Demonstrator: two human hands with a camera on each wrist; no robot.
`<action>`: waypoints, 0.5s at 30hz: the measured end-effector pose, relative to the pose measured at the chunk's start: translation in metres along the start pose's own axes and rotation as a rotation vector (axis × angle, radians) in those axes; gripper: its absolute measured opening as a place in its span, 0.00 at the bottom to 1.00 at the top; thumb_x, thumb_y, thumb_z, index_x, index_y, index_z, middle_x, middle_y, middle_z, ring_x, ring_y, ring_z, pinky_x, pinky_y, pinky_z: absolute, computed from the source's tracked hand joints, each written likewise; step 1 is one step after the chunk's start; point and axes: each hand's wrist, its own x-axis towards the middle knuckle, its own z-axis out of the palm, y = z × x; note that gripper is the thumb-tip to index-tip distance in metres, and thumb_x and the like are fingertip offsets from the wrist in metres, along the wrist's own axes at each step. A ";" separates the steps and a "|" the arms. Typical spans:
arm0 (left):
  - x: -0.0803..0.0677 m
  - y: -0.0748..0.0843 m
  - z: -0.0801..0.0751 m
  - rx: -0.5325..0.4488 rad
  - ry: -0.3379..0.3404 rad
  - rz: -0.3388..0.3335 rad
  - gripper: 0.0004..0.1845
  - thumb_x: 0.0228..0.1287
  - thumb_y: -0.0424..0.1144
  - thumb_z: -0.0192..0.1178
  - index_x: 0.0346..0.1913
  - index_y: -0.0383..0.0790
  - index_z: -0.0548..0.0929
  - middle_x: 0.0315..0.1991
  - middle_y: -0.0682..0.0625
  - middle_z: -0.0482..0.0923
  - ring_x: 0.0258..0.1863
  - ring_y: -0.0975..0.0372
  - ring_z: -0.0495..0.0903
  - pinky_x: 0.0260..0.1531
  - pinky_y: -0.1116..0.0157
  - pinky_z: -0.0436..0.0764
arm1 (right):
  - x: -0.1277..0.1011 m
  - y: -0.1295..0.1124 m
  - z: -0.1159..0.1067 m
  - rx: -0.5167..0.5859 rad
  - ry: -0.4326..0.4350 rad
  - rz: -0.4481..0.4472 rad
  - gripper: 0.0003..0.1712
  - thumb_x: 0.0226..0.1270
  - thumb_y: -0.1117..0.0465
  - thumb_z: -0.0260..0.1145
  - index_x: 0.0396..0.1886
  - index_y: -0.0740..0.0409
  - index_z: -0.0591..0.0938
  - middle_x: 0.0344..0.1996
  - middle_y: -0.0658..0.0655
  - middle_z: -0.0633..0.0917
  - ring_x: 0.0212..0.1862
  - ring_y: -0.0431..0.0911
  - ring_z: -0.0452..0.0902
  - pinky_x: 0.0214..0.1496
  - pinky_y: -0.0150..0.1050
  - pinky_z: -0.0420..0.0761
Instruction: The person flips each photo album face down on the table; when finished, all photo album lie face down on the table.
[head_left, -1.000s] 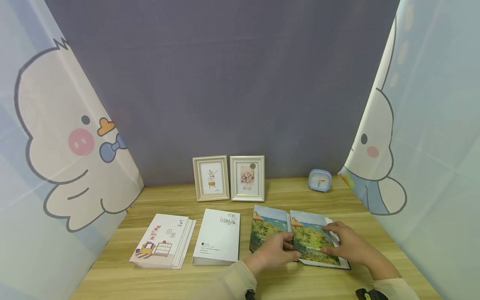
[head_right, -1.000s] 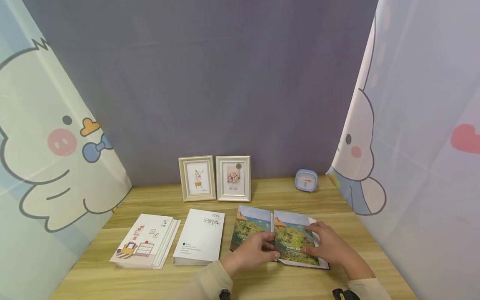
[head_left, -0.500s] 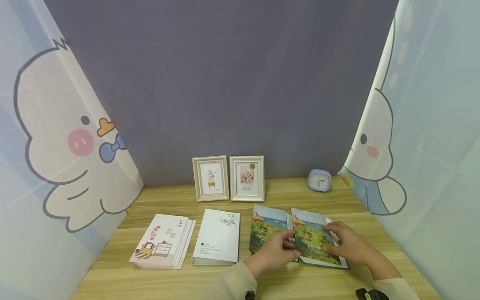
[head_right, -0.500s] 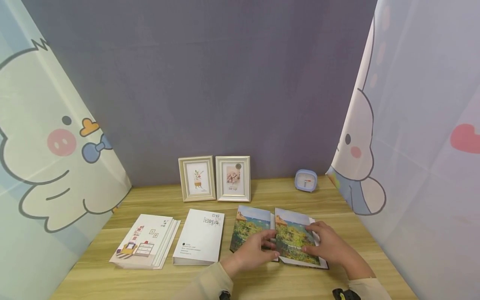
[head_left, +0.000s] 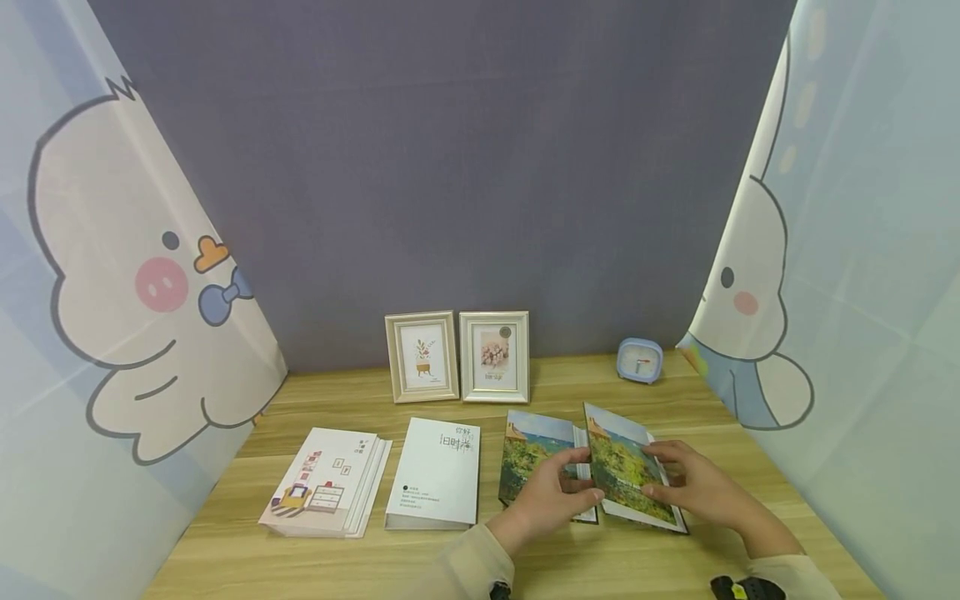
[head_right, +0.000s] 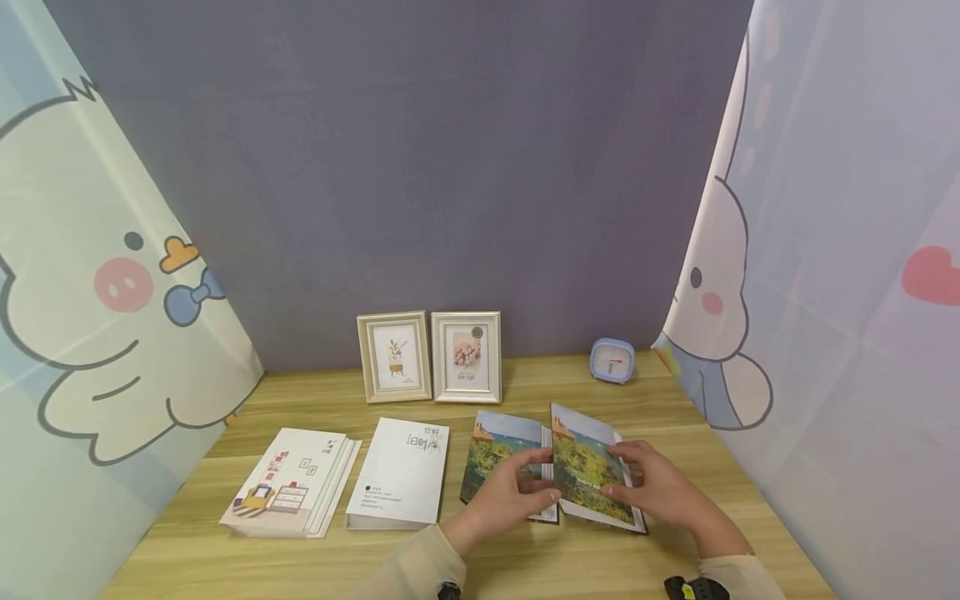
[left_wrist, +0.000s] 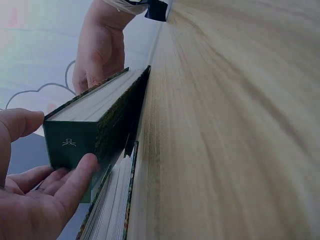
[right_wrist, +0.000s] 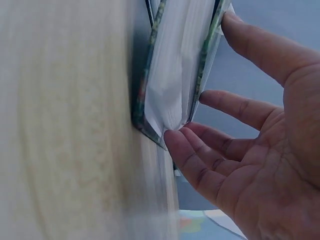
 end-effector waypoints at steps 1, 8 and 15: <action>0.000 0.000 0.000 -0.007 -0.003 0.005 0.33 0.71 0.38 0.70 0.76 0.47 0.72 0.69 0.54 0.72 0.56 0.61 0.84 0.46 0.65 0.87 | 0.000 0.001 0.000 0.004 0.002 0.000 0.41 0.68 0.49 0.77 0.73 0.65 0.73 0.70 0.72 0.69 0.67 0.76 0.68 0.55 0.53 0.87; 0.000 -0.002 -0.001 -0.029 -0.033 0.032 0.31 0.74 0.39 0.67 0.77 0.48 0.71 0.70 0.55 0.71 0.52 0.65 0.85 0.45 0.67 0.86 | 0.000 0.005 -0.001 0.023 0.008 -0.023 0.40 0.70 0.50 0.75 0.73 0.65 0.72 0.71 0.72 0.68 0.67 0.76 0.68 0.55 0.54 0.86; 0.001 -0.001 -0.002 -0.076 -0.034 0.075 0.30 0.75 0.38 0.66 0.76 0.50 0.71 0.69 0.56 0.70 0.56 0.60 0.83 0.47 0.67 0.86 | 0.001 0.007 0.000 0.060 0.006 -0.046 0.38 0.72 0.51 0.73 0.74 0.64 0.72 0.72 0.72 0.68 0.66 0.74 0.70 0.56 0.54 0.86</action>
